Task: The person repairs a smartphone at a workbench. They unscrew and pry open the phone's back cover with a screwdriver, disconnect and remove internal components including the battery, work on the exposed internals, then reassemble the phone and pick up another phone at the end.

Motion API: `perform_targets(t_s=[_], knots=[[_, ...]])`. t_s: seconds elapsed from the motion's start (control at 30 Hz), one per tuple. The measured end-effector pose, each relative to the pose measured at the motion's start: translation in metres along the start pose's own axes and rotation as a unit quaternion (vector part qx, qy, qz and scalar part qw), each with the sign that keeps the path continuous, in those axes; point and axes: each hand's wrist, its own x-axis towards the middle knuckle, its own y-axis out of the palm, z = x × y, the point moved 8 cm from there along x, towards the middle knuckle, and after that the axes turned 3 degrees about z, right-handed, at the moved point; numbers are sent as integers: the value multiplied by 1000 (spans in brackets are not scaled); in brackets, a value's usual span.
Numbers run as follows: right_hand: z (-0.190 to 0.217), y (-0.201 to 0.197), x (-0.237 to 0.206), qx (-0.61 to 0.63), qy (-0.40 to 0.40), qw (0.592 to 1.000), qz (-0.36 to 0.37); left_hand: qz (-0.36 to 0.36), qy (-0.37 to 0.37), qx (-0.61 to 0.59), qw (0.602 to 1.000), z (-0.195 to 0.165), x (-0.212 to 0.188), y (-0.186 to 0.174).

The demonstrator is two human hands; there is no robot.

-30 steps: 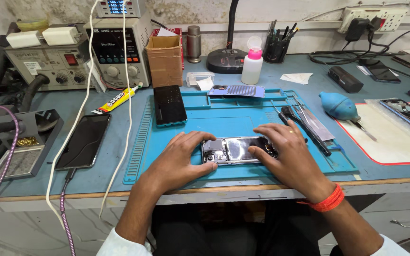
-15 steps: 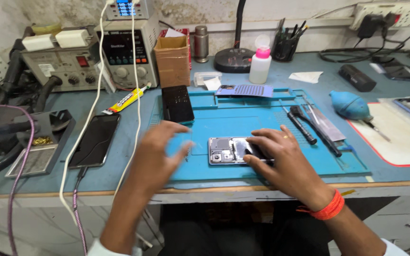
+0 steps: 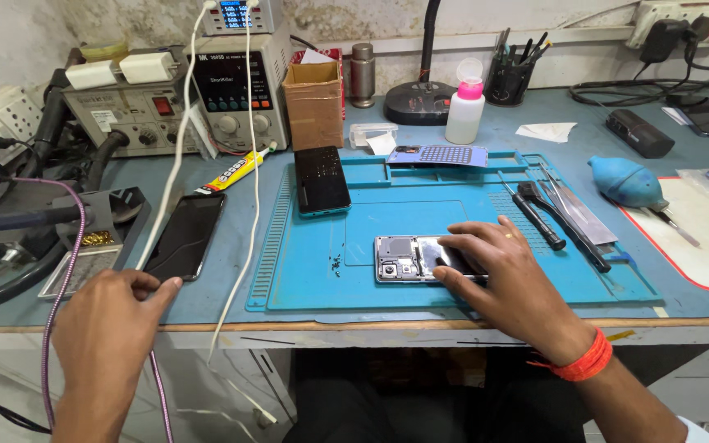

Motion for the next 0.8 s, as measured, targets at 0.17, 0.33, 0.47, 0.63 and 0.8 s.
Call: perform_targets(t_s=[0.17, 0.33, 0.47, 0.63, 0.8], knots=[[1, -1, -1, 15, -11, 1000, -1, 36, -40, 20, 998, -1, 5, 3], [1, -3, -1, 27, -14, 1000, -7, 46, -34, 27, 998, -1, 10, 5], [0, -3, -1, 38, -12, 999, -5, 37, -5, 30, 999, 0, 13, 11], [0, -4, -1, 44, -13, 999, -7, 29, 10, 17, 999, 9, 10, 16], [0, -4, 0, 48, -13, 999, -5, 25, 9, 27, 999, 8, 5, 6]])
